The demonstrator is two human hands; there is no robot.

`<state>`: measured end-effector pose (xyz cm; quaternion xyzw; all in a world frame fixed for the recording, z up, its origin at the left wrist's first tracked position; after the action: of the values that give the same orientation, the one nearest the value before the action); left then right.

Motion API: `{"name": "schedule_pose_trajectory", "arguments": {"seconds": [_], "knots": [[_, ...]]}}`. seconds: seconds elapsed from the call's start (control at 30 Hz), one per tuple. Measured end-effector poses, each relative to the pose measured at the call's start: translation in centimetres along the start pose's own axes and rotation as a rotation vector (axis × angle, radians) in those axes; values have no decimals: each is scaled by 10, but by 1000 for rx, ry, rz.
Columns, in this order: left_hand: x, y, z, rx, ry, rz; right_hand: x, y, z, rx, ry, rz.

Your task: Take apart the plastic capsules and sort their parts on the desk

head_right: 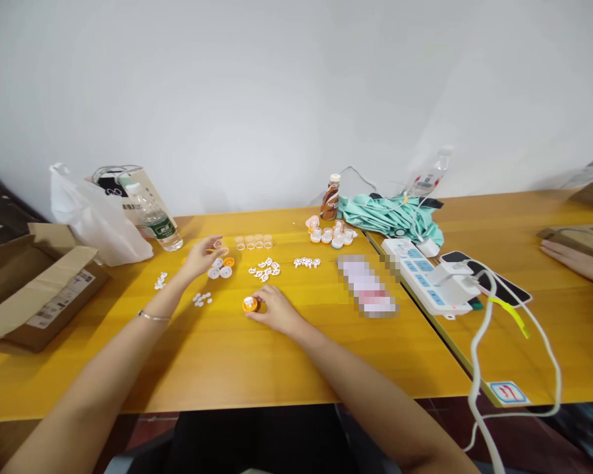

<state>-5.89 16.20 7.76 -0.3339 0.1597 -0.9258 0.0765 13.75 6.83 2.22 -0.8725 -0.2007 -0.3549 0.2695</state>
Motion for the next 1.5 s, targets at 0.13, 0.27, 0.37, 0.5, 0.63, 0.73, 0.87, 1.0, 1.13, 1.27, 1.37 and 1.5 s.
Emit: {"name": "schedule_pose_trajectory", "arguments": {"seconds": [0.13, 0.27, 0.37, 0.5, 0.63, 0.73, 0.87, 1.0, 1.13, 1.27, 1.37, 1.5], "knots": [[-15, -31, -18, 66, -72, -41, 1, 1, 0, 18, 16, 16], [-30, -42, -31, 100, -122, -50, -1, 1, 2, 29, 20, 5], [-36, -47, -38, 110, -141, -43, -2, 0, 3, 34, 16, -4], [-38, -51, -37, 95, -150, -22, -2, 0, 3, 39, 14, 1], [-30, -36, -16, 19, -154, 55, -1, 1, 2, 35, 22, -1], [-20, -3, 21, -157, -109, 79, -1, 1, 2, 35, 16, -4], [-22, 61, 70, -423, 22, -189, -2, 0, 0, 38, 10, -4], [-35, 103, 77, -411, 71, -413, -2, -1, -1, 37, 7, 1], [-55, 115, 66, -347, 124, -488, -2, -1, 0, 31, 15, -10], [-64, 118, 64, -360, 97, -441, -3, -1, -2, 49, 29, -34], [-64, 124, 65, -421, -29, -380, -4, 0, -4, 59, 46, -43], [-63, 128, 63, -451, -128, -329, -6, 0, -5, 63, 67, -49]]}}
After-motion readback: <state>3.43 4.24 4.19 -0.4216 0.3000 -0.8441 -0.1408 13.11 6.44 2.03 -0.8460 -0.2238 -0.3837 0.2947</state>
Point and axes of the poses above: each hand's wrist, its own y-axis away from the middle knuckle, its own x-axis out of the back of the hand, z = x × y, the point moved 8 cm from there along -y, towards the middle knuckle, and after that the axes turned 5 degrees about y, right-handed, at the moved point
